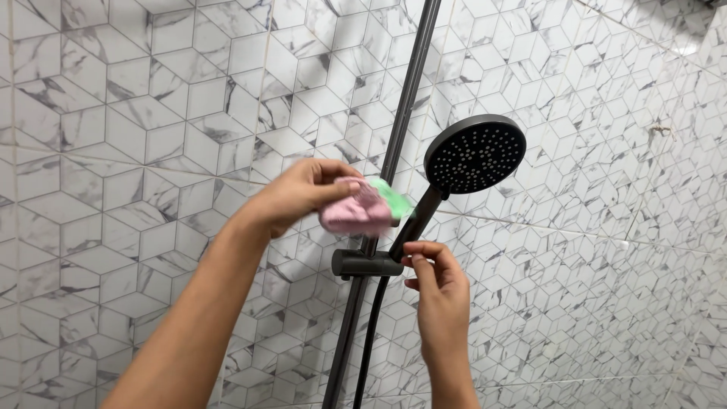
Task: The person uses a cloth to wipe down the shower faucet, the vertical support bar, and the shower head.
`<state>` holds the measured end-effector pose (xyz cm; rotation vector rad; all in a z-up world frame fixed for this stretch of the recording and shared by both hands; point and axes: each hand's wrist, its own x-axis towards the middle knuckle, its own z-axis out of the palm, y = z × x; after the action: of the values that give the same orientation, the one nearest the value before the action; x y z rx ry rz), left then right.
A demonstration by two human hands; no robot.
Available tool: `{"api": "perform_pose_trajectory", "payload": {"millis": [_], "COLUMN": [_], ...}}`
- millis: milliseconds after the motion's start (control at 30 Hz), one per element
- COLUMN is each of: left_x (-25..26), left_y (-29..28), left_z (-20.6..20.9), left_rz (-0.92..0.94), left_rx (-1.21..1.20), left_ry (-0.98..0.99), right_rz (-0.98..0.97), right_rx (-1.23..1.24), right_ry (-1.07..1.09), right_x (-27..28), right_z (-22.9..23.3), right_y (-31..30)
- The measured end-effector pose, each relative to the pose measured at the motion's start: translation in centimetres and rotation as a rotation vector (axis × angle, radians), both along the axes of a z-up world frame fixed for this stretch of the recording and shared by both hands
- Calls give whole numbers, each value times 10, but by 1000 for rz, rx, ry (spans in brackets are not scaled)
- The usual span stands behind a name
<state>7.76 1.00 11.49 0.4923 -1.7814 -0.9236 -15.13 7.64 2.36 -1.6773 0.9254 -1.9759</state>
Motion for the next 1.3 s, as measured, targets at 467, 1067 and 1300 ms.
{"api": "perform_pose_trajectory", "payload": {"millis": [467, 1067, 1300], "left_x": [-50, -71, -71], "left_y": [51, 18, 20], "left_z": [-33, -39, -41], "left_rz": [505, 930, 925], "left_rx": [-430, -255, -242], "left_ry": [-87, -95, -116], "right_rz": [213, 359, 804], "right_rx": [29, 124, -132], "right_ry": [-204, 907, 923], "right_x": [-68, -48, -83], "right_z": [24, 150, 150], "right_y": [-16, -123, -162]}}
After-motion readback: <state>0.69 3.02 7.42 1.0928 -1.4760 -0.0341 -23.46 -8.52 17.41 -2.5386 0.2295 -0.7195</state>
